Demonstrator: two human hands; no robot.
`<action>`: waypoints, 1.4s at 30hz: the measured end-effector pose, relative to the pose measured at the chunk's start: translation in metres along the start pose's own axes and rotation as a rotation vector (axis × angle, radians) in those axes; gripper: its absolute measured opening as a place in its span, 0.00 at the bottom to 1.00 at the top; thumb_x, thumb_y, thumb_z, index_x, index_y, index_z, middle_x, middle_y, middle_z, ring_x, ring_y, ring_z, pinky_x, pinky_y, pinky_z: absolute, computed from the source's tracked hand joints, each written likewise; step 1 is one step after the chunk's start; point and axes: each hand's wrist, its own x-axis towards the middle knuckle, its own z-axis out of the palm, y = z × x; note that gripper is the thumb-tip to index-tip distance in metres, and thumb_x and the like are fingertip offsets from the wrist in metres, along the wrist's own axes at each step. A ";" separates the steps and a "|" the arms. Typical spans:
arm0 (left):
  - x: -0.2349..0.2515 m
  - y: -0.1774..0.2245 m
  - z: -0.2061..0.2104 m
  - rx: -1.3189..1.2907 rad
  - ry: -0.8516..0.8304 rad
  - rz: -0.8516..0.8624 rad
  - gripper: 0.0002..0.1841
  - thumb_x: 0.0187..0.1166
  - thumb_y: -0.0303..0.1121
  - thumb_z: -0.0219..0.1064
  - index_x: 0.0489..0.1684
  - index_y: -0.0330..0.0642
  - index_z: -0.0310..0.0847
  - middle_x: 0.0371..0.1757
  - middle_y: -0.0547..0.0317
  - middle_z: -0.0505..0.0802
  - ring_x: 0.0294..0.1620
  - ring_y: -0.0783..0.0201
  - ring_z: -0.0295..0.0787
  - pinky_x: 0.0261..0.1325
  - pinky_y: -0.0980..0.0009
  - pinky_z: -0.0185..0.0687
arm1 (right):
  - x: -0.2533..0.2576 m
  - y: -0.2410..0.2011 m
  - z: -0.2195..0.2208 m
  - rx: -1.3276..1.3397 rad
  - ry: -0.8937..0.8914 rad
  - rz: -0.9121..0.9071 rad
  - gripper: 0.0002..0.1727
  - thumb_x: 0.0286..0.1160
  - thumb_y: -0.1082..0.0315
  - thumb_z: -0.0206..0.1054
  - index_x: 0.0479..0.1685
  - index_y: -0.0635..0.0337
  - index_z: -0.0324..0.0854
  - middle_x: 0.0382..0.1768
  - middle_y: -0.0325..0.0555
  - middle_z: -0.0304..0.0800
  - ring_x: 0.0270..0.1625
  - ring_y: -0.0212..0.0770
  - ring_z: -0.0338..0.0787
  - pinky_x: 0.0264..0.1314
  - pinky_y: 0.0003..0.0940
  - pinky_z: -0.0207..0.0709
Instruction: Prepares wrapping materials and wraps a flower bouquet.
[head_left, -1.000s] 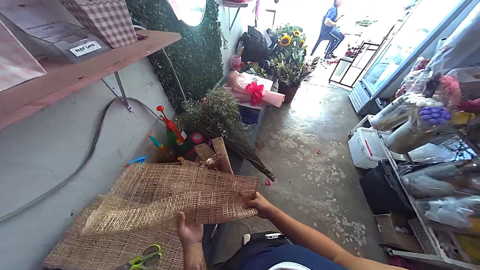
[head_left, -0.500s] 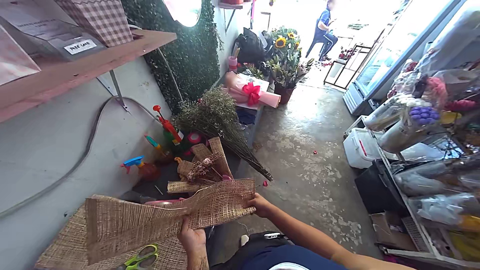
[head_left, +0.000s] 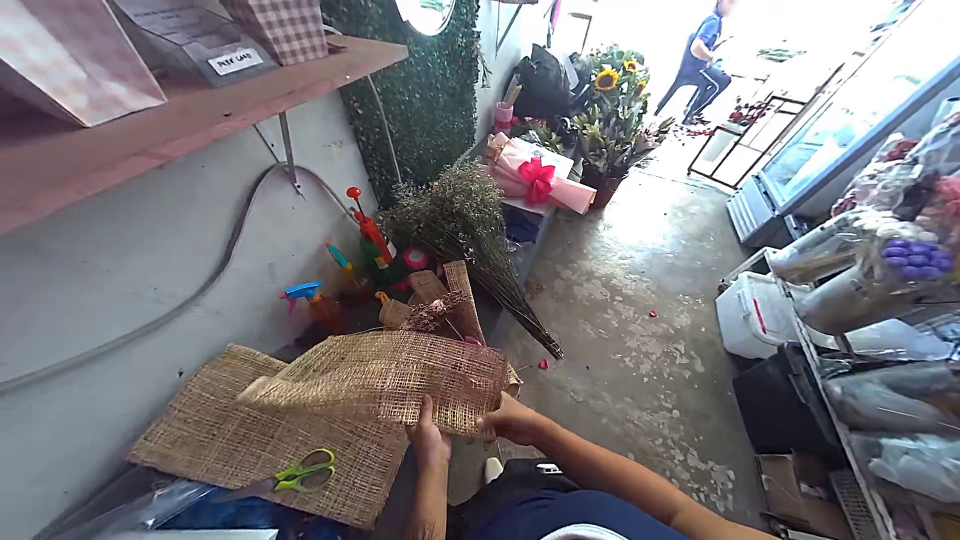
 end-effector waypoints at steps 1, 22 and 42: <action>-0.001 0.000 -0.001 0.002 0.020 0.013 0.21 0.91 0.30 0.56 0.79 0.35 0.61 0.62 0.46 0.85 0.55 0.64 0.88 0.58 0.62 0.88 | -0.001 -0.004 0.004 -0.066 -0.025 0.012 0.28 0.63 0.81 0.71 0.65 0.61 0.68 0.40 0.50 0.94 0.36 0.45 0.95 0.34 0.38 0.90; 0.013 0.016 -0.051 -0.137 0.099 0.123 0.14 0.89 0.26 0.55 0.69 0.39 0.68 0.49 0.57 0.89 0.46 0.67 0.91 0.48 0.62 0.92 | -0.004 0.020 -0.055 0.005 0.082 0.308 0.15 0.76 0.85 0.58 0.55 0.59 0.73 0.28 0.46 0.91 0.22 0.34 0.88 0.22 0.24 0.79; -0.020 -0.017 -0.019 -0.045 -0.104 0.000 0.19 0.86 0.23 0.57 0.74 0.37 0.63 0.52 0.53 0.89 0.46 0.65 0.91 0.51 0.62 0.91 | -0.007 0.017 -0.025 0.027 0.055 0.104 0.15 0.74 0.84 0.61 0.57 0.63 0.74 0.31 0.51 0.94 0.24 0.41 0.92 0.21 0.31 0.83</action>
